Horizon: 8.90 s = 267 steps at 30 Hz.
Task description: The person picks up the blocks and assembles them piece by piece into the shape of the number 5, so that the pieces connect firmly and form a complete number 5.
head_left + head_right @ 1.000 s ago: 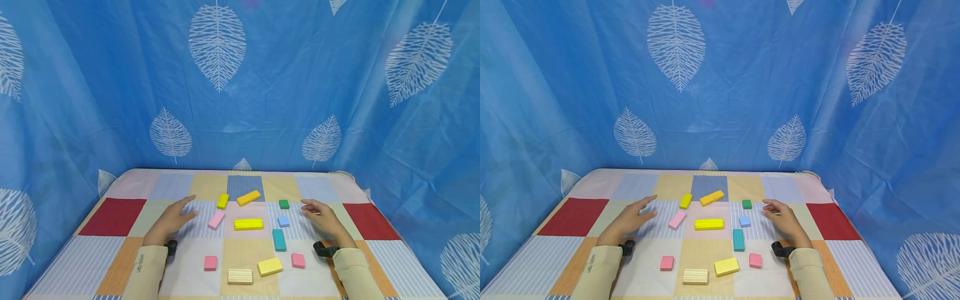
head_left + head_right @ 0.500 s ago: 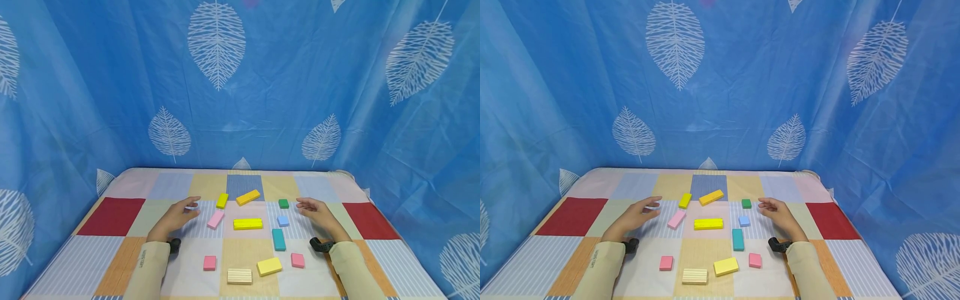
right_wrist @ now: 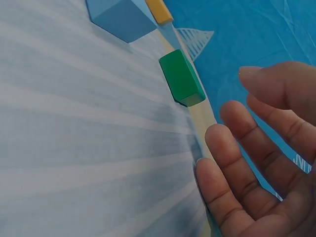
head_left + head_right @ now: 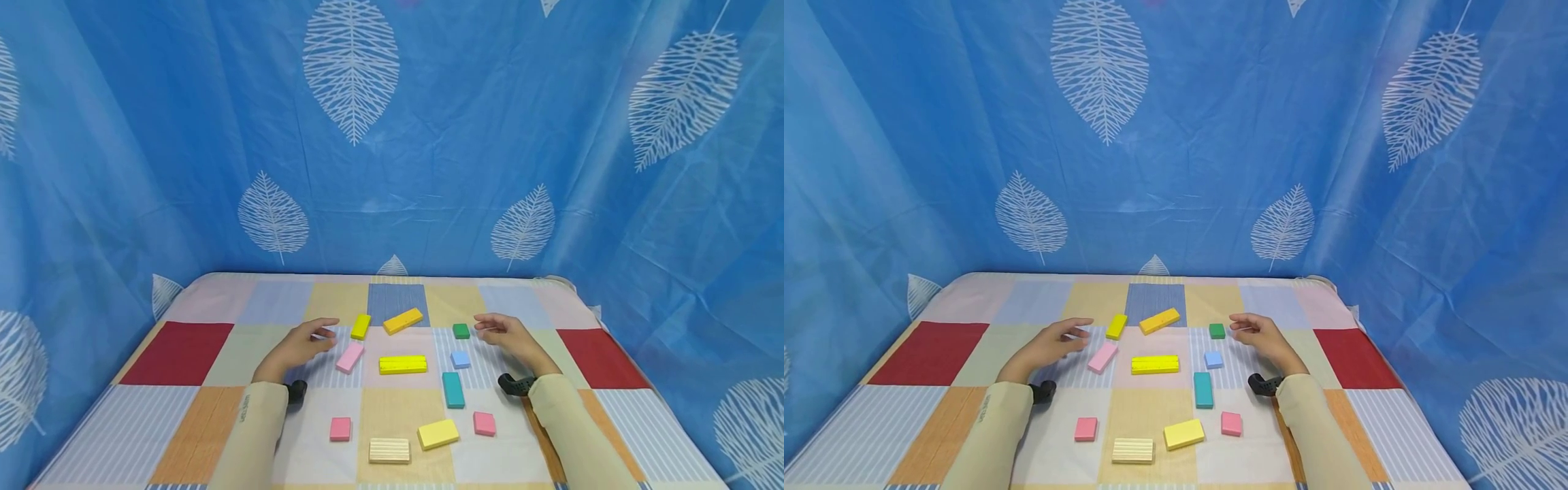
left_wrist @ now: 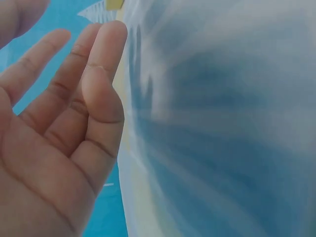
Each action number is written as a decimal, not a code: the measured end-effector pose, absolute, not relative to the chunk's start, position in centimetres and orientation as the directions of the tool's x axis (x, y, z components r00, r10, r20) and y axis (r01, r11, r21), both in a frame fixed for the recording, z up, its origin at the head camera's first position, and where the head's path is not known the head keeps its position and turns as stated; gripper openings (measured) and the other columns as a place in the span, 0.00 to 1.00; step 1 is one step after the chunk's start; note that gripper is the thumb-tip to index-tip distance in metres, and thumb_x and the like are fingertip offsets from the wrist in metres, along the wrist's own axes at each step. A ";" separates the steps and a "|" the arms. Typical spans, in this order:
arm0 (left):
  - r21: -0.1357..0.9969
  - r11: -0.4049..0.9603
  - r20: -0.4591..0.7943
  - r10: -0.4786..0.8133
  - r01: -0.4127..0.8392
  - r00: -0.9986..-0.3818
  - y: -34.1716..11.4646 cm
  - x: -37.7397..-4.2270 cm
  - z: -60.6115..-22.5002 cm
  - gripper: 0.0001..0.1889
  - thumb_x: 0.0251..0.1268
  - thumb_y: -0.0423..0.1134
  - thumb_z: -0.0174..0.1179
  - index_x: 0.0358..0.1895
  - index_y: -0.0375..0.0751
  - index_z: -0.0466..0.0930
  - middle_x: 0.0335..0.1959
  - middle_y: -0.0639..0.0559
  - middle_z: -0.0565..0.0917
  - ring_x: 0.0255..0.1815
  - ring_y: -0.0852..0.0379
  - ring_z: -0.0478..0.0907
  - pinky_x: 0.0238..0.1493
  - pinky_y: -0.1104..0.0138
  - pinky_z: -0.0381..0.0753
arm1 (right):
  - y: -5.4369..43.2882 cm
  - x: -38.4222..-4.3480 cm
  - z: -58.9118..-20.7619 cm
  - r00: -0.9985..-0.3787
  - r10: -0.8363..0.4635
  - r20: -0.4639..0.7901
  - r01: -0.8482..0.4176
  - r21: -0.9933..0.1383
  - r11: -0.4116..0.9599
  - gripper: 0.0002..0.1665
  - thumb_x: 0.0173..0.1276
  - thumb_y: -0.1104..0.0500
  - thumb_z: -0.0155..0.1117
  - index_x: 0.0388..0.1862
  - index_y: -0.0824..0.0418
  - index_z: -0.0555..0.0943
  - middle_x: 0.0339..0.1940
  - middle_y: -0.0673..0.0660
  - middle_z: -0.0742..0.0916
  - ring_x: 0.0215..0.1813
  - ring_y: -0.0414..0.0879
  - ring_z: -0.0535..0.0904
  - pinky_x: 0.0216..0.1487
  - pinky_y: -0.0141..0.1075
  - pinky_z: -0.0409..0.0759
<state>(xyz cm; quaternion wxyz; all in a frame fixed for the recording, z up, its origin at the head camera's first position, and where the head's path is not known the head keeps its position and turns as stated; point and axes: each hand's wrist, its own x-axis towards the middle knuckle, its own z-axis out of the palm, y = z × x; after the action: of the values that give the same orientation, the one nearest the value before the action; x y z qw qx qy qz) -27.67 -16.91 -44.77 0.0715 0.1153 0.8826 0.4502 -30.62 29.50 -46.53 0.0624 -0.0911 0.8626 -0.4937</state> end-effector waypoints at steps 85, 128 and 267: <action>0.669 0.739 -0.397 0.264 -0.080 -0.879 -13.7 -35.0 -44.3 0.35 0.74 0.32 0.68 0.82 0.49 0.71 0.54 0.43 0.79 0.58 0.45 0.73 0.70 0.51 0.75 | 19.8 -38.3 -45.4 -0.910 -0.408 -0.070 -0.168 -0.839 0.518 0.22 0.75 0.72 0.67 0.66 0.76 0.81 0.65 0.72 0.85 0.67 0.66 0.81 0.66 0.52 0.82; 0.672 0.720 -0.426 0.189 -0.170 -0.885 -13.4 -35.0 -44.7 0.37 0.73 0.34 0.70 0.83 0.56 0.70 0.58 0.43 0.79 0.63 0.43 0.70 0.72 0.48 0.73 | 17.9 -37.1 -45.5 -0.944 -0.320 -0.084 -0.169 -0.709 0.685 0.17 0.73 0.68 0.72 0.58 0.70 0.86 0.50 0.63 0.88 0.48 0.53 0.79 0.57 0.45 0.82; 0.657 0.733 -0.425 0.169 -0.175 -0.889 -9.6 -35.6 -43.6 0.34 0.64 0.34 0.78 0.73 0.50 0.78 0.73 0.39 0.78 0.65 0.45 0.76 0.72 0.52 0.77 | 18.7 -37.2 -45.2 -0.925 -0.358 -0.124 -0.137 -0.772 0.621 0.31 0.76 0.59 0.72 0.72 0.70 0.77 0.55 0.66 0.86 0.55 0.58 0.81 0.62 0.52 0.80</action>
<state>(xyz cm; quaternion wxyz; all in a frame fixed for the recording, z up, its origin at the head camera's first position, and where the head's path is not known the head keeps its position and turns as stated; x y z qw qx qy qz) -35.61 -9.60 -43.59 0.2354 -0.0018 0.9006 0.3655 -37.23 18.66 -45.25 0.1342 -0.1391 0.8901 -0.4128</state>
